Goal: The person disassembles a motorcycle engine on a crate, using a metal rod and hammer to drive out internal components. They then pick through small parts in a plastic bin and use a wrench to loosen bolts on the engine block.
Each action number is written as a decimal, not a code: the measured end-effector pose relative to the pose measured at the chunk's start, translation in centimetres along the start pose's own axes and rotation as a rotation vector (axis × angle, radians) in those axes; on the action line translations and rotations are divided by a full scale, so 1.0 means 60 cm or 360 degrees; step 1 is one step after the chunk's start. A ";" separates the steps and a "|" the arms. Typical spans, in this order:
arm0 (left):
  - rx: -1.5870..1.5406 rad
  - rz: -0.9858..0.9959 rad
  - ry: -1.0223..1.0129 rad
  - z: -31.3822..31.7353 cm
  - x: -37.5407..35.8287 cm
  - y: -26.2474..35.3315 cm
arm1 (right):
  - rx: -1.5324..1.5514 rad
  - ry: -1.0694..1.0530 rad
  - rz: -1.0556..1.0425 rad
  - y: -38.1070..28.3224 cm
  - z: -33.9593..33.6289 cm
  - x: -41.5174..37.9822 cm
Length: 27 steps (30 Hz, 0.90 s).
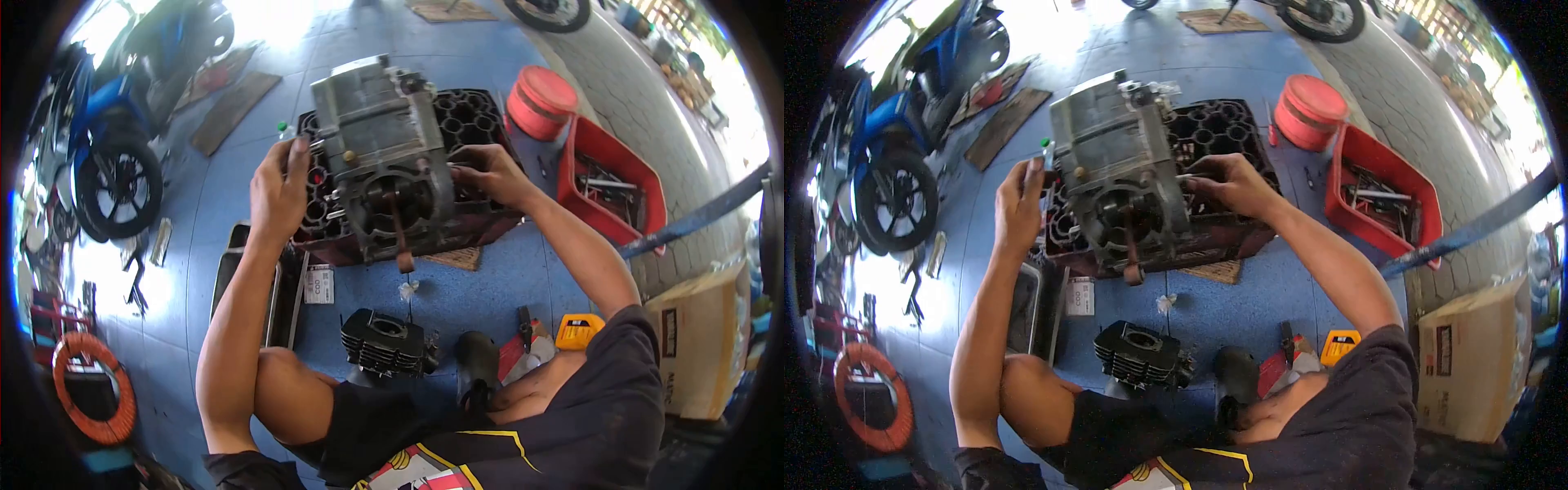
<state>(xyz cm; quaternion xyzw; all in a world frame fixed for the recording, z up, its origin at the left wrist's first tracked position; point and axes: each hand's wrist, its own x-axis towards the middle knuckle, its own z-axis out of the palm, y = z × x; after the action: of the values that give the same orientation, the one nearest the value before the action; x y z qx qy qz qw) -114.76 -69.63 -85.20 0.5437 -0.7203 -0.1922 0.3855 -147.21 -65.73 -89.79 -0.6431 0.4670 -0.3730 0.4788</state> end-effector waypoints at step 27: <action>0.0435 0.0103 -0.0154 0.009 0.215 0.104 | 0.1365 0.0249 0.0750 0.008 0.160 -0.081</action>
<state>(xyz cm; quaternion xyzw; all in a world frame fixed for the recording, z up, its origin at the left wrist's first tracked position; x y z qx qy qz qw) -120.57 -79.64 -76.73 0.5577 -0.7747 -0.1058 0.2787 -139.83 -58.53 -92.94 -0.2350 0.4387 -0.4603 0.7351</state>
